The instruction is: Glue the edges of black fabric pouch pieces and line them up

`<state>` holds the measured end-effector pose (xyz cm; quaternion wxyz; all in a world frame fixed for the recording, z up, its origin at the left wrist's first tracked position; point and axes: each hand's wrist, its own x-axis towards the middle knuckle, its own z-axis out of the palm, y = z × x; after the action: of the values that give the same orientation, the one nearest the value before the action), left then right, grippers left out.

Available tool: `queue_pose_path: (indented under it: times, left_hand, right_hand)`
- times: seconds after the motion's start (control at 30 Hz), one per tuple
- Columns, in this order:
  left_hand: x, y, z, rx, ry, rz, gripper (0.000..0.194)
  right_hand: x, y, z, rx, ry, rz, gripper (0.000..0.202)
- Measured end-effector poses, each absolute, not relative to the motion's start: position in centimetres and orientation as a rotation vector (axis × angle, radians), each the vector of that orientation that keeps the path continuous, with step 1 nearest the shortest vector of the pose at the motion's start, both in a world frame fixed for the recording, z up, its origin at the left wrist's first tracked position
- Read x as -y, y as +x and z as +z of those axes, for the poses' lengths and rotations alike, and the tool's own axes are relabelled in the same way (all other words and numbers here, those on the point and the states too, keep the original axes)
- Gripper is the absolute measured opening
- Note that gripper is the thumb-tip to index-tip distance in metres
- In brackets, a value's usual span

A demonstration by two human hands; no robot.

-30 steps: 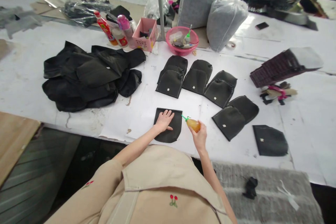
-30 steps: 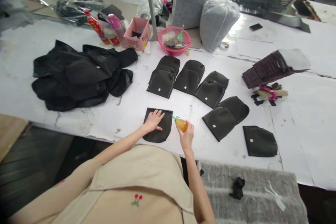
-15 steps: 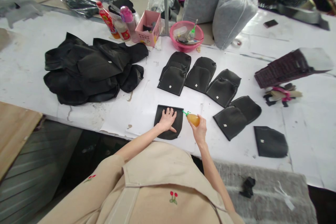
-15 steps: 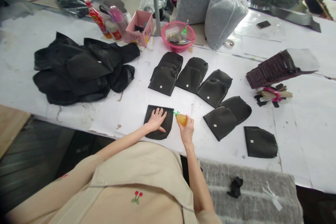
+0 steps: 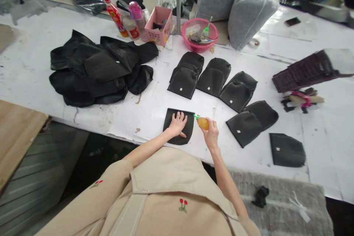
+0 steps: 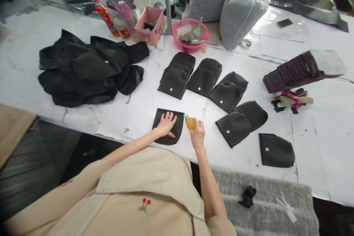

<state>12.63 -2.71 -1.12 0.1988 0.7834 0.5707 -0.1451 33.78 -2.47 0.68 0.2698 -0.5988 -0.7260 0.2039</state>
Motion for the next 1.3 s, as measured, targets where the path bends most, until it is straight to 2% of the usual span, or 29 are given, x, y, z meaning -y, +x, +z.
queue_pose_path:
  times: [0.6,1.3]
  left_hand:
    - [2.9,12.6,-1.6,-1.614,2.192,-0.386,0.125]
    - [2.8,12.5,-2.2,-1.598,2.175,-0.395,0.127]
  right_hand:
    - [2.3,34.1,1.1,1.955,-1.598,0.580,0.034]
    - [7.4,35.3,1.8,1.925,-1.662,0.647,0.036]
